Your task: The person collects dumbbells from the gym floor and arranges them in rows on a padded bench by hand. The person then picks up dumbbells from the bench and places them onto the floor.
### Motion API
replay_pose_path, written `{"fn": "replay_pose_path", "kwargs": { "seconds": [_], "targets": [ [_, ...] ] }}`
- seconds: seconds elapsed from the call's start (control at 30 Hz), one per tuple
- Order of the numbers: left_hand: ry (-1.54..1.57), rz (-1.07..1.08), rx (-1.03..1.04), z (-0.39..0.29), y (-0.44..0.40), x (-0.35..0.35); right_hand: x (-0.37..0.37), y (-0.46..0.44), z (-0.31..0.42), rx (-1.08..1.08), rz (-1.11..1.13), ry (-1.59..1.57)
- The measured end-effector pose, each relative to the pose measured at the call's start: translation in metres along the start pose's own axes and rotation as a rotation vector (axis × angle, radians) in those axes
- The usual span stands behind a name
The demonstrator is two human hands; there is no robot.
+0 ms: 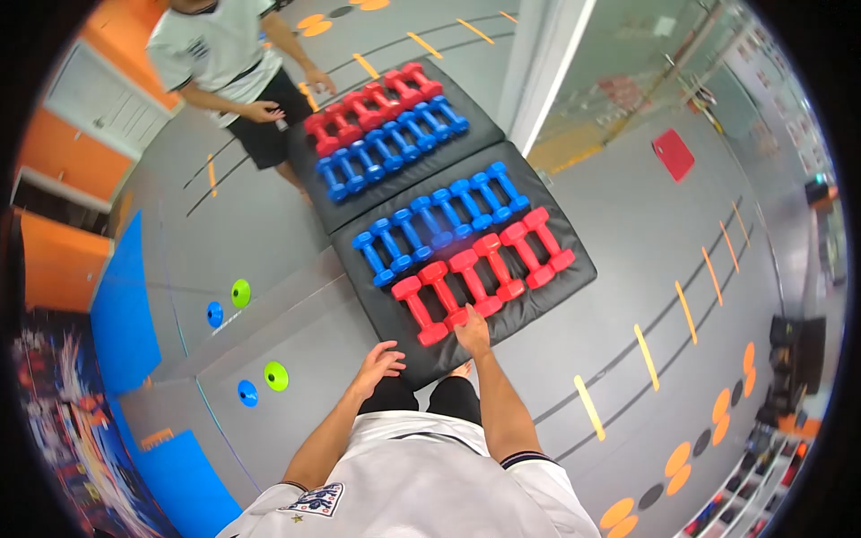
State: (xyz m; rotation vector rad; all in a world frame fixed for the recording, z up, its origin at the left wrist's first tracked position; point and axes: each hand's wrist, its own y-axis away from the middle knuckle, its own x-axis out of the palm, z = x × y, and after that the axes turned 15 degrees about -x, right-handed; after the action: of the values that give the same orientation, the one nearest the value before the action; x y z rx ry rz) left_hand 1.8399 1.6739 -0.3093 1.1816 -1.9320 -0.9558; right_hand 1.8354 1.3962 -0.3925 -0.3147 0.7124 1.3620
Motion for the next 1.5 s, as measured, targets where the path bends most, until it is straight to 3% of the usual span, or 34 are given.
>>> {"fn": "replay_pose_path", "kwargs": {
  "seconds": [0.1, 0.27, 0.4, 0.53, 0.67, 0.77, 0.97, 1.03, 1.1, 1.17, 1.3, 1.5],
  "targets": [
    [0.06, 0.169, -0.083, -0.049, -0.022, -0.009, 0.002, -0.021, -0.005, 0.016, -0.048, 0.067],
    [-0.019, 0.286, -0.093, -0.128, -0.067, -0.036, 0.003, -0.059, -0.008, 0.224, 0.081, 0.163],
    [-0.05, 0.251, -0.105, -0.182, -0.104, -0.044, 0.015, -0.097, -0.022, 0.214, -0.002, 0.218],
    [0.127, 0.306, -0.153, -0.208, -0.159, -0.037, 0.025, -0.127, -0.031, 0.338, 0.103, 0.307],
    [0.259, 0.216, -0.139, -0.227, -0.227, -0.015, 0.036, -0.158, -0.047, 0.512, 0.184, 0.352],
    [0.169, 0.064, -0.158, -0.24, -0.276, 0.006, 0.029, -0.169, -0.061, 0.473, 0.274, 0.267],
    [-0.208, -0.302, -0.229, -0.242, -0.377, 0.039, 0.04, -0.168, -0.064, 0.473, 0.158, 0.354],
    [-0.108, -0.394, -0.3, -0.247, -0.393, 0.051, 0.038, -0.169, -0.064, 0.482, 0.183, 0.332],
    [-0.089, -0.615, -0.324, -0.25, -0.405, 0.064, 0.038, -0.17, -0.064, 0.489, 0.176, 0.318],
    [-0.046, -0.46, -0.319, -0.22, -0.452, 0.024, 0.032, -0.172, -0.063, 0.5, 0.185, 0.294],
    [0.211, -0.392, -0.243, -0.234, -0.428, 0.044, 0.034, -0.171, -0.065, 0.509, 0.203, 0.283],
    [0.381, 0.081, -0.3, -0.255, -0.362, 0.026, 0.025, -0.174, -0.06, 0.512, 0.199, 0.271]
  ]
}}
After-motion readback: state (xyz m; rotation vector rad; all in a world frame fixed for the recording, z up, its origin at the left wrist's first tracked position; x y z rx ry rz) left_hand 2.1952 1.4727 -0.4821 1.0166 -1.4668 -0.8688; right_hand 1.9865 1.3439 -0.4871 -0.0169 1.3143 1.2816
